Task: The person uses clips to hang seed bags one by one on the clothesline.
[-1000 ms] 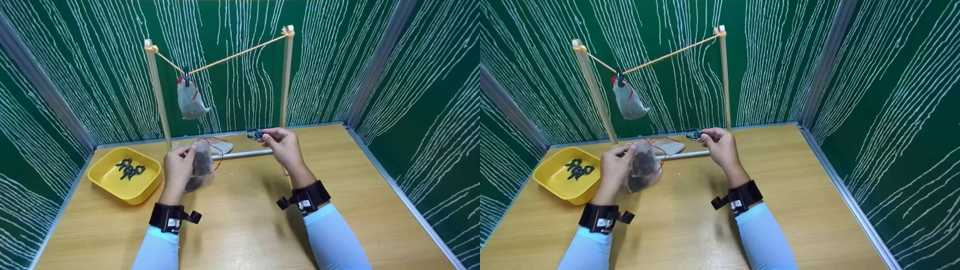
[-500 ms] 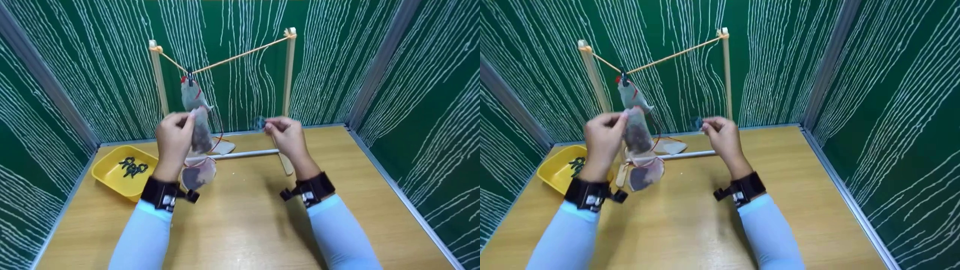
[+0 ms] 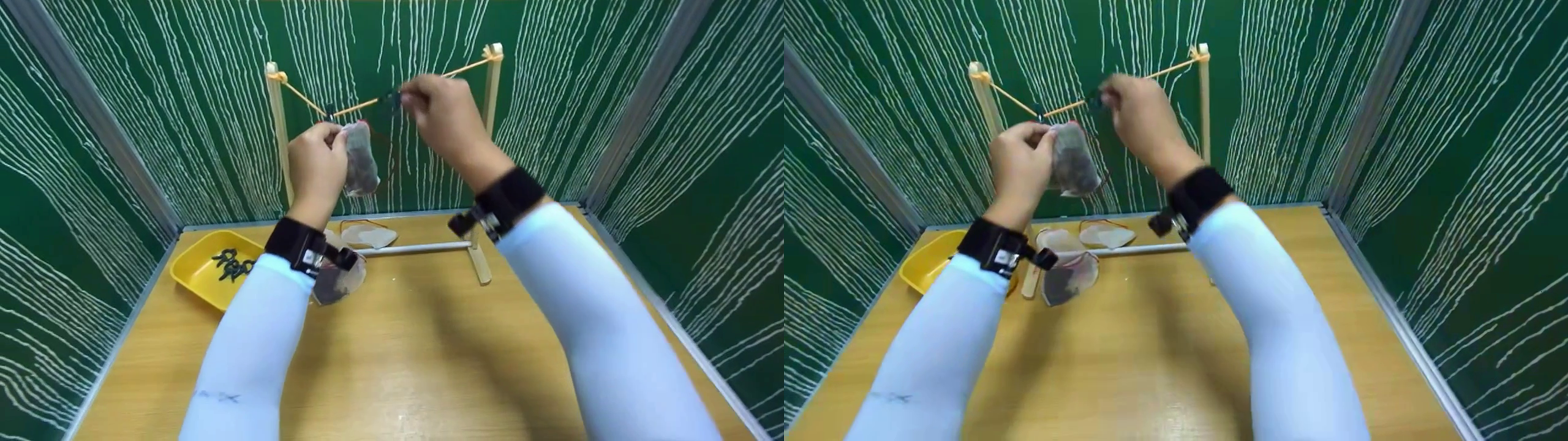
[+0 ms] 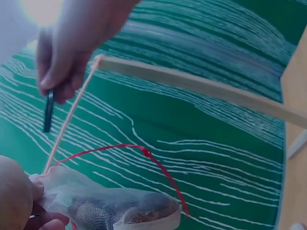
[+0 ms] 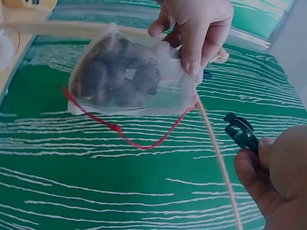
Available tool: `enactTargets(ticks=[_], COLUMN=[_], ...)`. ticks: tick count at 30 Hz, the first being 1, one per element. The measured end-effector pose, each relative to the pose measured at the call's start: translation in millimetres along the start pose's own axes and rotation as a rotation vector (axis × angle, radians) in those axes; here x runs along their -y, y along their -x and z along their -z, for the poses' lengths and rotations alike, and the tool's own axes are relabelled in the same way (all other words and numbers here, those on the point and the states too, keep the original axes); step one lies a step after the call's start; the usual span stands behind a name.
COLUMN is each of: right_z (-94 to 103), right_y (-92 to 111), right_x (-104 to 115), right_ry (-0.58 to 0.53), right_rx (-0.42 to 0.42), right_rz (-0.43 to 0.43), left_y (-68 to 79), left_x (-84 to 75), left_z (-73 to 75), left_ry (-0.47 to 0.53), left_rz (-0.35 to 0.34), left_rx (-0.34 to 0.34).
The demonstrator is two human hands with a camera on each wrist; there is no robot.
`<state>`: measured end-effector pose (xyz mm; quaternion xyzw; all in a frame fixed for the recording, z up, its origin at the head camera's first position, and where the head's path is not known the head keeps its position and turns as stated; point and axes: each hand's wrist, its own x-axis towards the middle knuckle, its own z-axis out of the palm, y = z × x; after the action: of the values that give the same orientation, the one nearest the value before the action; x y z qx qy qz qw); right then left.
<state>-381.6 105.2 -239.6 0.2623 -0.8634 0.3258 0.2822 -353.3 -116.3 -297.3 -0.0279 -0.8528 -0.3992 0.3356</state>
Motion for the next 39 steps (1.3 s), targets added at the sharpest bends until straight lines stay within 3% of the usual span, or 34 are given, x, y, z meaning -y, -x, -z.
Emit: enactTargets(ticks=[4, 9, 15, 22, 31, 35, 39], right_z=[-5.6, -18.1, -19.8, -19.0, -24.7, -29.3, -27.3], right_y=[-25.0, -38.0, -40.7, -42.1, -41.2, -40.1, -35.6], right_x=[12.6, 20.0, 24.4, 19.9, 15.2, 16.7, 17.0], right_ry=[0.079, 0.140, 0.171, 0.165, 0.126, 0.107, 0.080], right_rx=[0.056, 0.133, 0.111, 0.206, 0.265, 0.340, 0.451], right_rz=[0.022, 0.002, 0.061, -0.003, 0.089, 0.111, 0.059], left_y=[-5.2, -5.5, -2.7, -3.9, -6.1, -6.1, -2.9], left_x=[-2.7, -1.5, -1.7, -1.3, -2.6, -2.5, 0.2], left_z=[-5.6, -13.4, -20.8, -23.1, -22.7, -22.3, -20.1], left_ry=[-0.009, -0.017, -0.024, -0.022, -0.063, -0.049, -0.073], left_rz=[0.028, 0.036, 0.043, 0.005, -0.032, -0.049, -0.056], left_rx=[0.002, -0.001, 0.015, -0.002, -0.035, -0.045, -0.036])
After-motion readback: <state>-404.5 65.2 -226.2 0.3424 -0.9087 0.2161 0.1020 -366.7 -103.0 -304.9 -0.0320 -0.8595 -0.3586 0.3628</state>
